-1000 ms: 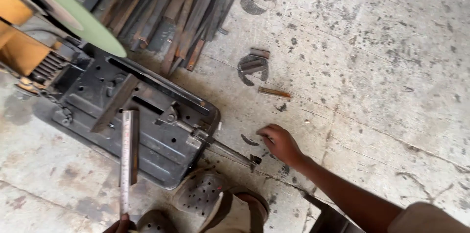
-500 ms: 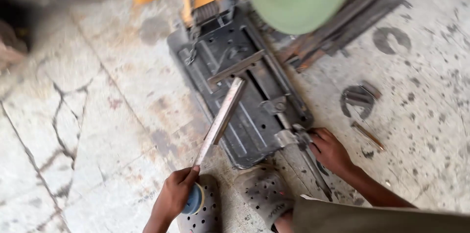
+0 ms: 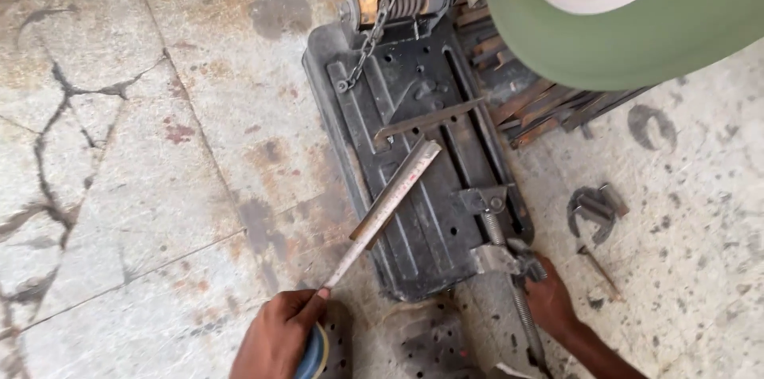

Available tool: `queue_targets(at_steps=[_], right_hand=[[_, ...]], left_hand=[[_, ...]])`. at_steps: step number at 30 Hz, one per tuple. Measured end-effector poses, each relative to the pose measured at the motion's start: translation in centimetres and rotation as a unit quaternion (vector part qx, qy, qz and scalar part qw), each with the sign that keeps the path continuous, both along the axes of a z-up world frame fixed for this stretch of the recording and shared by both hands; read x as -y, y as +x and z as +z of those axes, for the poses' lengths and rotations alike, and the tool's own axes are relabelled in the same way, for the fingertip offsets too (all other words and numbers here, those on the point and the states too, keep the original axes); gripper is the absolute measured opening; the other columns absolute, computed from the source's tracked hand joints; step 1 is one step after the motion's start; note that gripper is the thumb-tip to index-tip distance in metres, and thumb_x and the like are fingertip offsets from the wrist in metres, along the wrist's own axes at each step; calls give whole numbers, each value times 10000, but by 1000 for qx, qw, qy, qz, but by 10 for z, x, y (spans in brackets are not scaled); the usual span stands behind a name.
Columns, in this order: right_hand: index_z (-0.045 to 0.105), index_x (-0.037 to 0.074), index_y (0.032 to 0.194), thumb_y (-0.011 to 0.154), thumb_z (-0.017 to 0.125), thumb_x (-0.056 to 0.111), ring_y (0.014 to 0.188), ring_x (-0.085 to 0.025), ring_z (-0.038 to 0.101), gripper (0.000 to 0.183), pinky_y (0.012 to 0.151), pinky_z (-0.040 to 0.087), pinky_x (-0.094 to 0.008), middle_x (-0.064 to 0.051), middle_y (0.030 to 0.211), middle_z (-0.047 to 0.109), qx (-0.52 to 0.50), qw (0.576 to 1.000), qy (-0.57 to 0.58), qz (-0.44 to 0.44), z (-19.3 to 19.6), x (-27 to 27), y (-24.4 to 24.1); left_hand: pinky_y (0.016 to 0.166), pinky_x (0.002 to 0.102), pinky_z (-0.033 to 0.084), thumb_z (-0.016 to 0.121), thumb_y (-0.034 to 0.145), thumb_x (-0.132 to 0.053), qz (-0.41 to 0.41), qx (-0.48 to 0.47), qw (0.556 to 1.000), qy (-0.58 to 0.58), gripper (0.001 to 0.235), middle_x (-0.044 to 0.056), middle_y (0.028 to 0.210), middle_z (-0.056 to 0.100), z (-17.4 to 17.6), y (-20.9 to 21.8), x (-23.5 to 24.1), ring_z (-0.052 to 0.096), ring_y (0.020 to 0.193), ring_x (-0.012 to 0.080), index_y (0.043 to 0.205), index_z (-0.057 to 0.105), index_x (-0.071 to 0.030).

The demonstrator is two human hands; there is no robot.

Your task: The recorder is measuring a metal angle iron using a tape measure and kemudian cutting it with a chop saw.

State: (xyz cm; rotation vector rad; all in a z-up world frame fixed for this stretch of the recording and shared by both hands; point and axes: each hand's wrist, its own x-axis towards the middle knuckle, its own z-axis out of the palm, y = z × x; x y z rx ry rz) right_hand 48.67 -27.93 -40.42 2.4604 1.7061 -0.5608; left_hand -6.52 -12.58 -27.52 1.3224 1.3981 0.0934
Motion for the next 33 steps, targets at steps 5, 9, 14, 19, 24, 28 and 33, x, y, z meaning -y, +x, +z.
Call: queue_targets(at_steps=[5,9,14,19,24,28,33], right_hand=[[681,34,1047,728,723,60,1185,-406,544,323,1011,483,-456,-209,1255,603,47,972,129,188,46,-27,-38],[672,35,1086,736,706,52,1273,-438,453,353,1117,330,-564,-248,1269,560,102,968,93,208,60,-34,-54],[676,31,1150,734,703,14,1201,-379,512,418,980,419,-548,-217,1264,609,60,987,96,117,69,-32,-50],[566,-40,1188,1057,487,7,895,-204,665,159,735,578,-325,-142,1025,674,-183,904,315,-224,119,-60,-51],[572,-39,1214,1097,505,-1,864,-176,614,140,779,549,-313,-142,1028,643,-277,836,435,-187,184,-106,-77],[617,-9,1181,1075,531,5,918,-151,645,138,819,554,-282,-110,1043,674,-447,759,443,-167,218,-136,-110],[647,-15,1121,1000,578,-2,860,-175,662,139,765,558,-314,-122,971,698,-494,801,308,-137,226,-146,-147]], left_hand=[[815,346,571,464,976,-440,-85,-31,995,42,449,111,849,747,9,4,-6,752,779,255,975,791,-133],[889,360,560,528,969,-482,36,-46,992,-113,530,160,848,786,25,10,-15,779,824,292,855,828,-61],[888,369,575,492,977,-479,16,-43,996,-74,566,161,871,783,16,7,-5,778,830,279,857,811,-27],[915,352,615,347,1027,-439,-48,-67,990,-115,530,105,981,776,49,11,-21,801,860,248,1145,764,-135],[903,367,591,386,1007,-458,-45,-35,997,-46,527,94,986,783,20,9,-14,781,842,238,1186,763,-136],[835,347,637,309,1024,-426,-111,-68,991,-34,532,83,952,748,37,13,-26,786,764,228,1117,763,-165],[803,378,622,356,1030,-430,-85,-61,994,-36,538,136,907,731,32,12,-21,763,733,246,1042,782,-101]])
